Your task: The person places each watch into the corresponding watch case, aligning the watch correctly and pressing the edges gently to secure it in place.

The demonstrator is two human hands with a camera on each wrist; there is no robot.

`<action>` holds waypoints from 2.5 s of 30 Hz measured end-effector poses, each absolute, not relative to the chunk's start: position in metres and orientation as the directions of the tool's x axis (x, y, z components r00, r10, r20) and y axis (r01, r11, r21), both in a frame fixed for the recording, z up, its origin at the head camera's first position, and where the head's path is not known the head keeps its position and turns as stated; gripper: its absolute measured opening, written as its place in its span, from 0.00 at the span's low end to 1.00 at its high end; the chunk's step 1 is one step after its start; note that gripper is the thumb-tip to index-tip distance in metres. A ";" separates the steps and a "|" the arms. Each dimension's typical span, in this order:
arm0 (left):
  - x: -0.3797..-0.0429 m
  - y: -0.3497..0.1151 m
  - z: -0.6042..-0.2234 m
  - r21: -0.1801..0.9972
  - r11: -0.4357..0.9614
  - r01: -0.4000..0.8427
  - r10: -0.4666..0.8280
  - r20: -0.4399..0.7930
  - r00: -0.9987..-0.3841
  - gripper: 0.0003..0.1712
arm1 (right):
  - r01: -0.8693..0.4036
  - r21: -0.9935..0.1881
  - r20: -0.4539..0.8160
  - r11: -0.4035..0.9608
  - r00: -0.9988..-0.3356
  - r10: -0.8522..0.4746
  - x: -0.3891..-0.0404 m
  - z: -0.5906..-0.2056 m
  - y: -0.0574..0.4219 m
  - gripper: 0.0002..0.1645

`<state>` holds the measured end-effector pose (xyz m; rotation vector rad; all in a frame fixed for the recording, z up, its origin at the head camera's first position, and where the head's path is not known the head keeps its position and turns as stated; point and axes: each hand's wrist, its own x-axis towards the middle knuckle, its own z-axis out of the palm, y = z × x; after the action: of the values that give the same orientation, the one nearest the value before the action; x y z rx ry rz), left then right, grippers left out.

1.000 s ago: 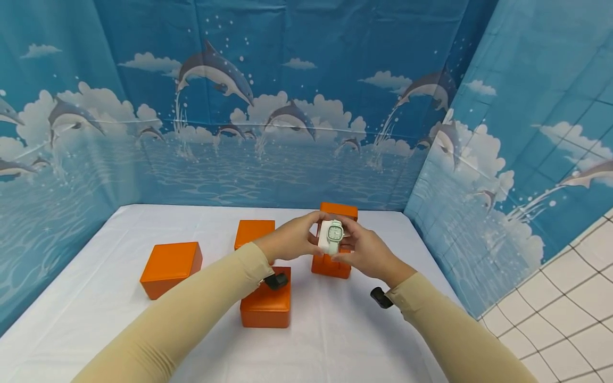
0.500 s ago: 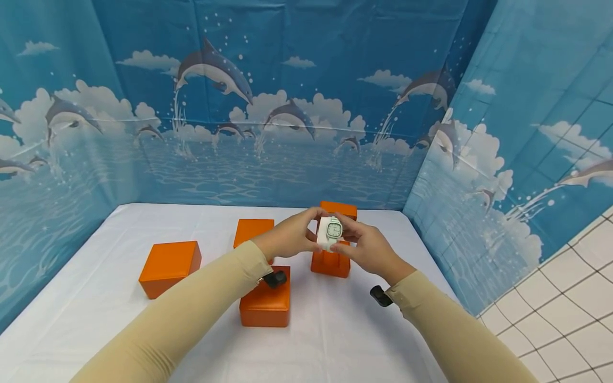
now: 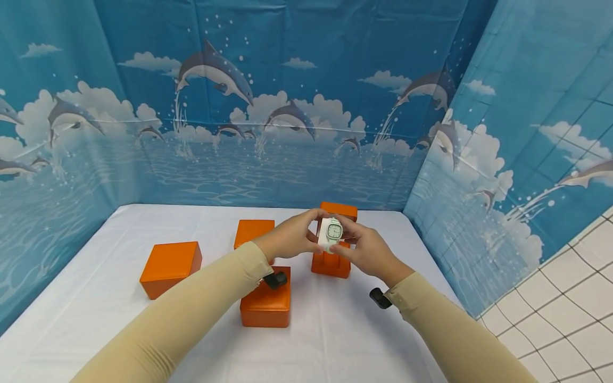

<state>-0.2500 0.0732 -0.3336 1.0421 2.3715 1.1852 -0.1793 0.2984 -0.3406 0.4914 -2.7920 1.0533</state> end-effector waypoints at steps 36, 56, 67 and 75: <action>-0.249 0.076 -0.337 0.737 0.444 0.509 0.705 0.063 -0.706 0.46 | -0.333 -0.610 0.184 0.719 -0.942 -0.280 -0.187 -0.349 0.301 0.50; -0.251 0.076 -0.337 0.748 0.444 0.493 0.701 0.053 -0.711 0.46 | -0.267 -0.676 0.117 0.687 -0.959 -0.258 -0.193 -0.348 0.300 0.49; -0.251 0.078 -0.337 0.754 0.435 0.492 0.709 0.050 -0.703 0.46 | -0.245 -0.698 0.092 0.673 -0.963 -0.255 -0.196 -0.348 0.302 0.47; -0.250 0.077 -0.335 0.748 0.445 0.493 0.707 0.044 -0.706 0.47 | -0.259 -0.698 0.093 0.667 -0.957 -0.274 -0.197 -0.347 0.302 0.48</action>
<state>-0.2500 0.0768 -0.3352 1.0341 2.4245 1.1187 -0.1965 0.3019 -0.3470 0.4617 -2.8868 1.2044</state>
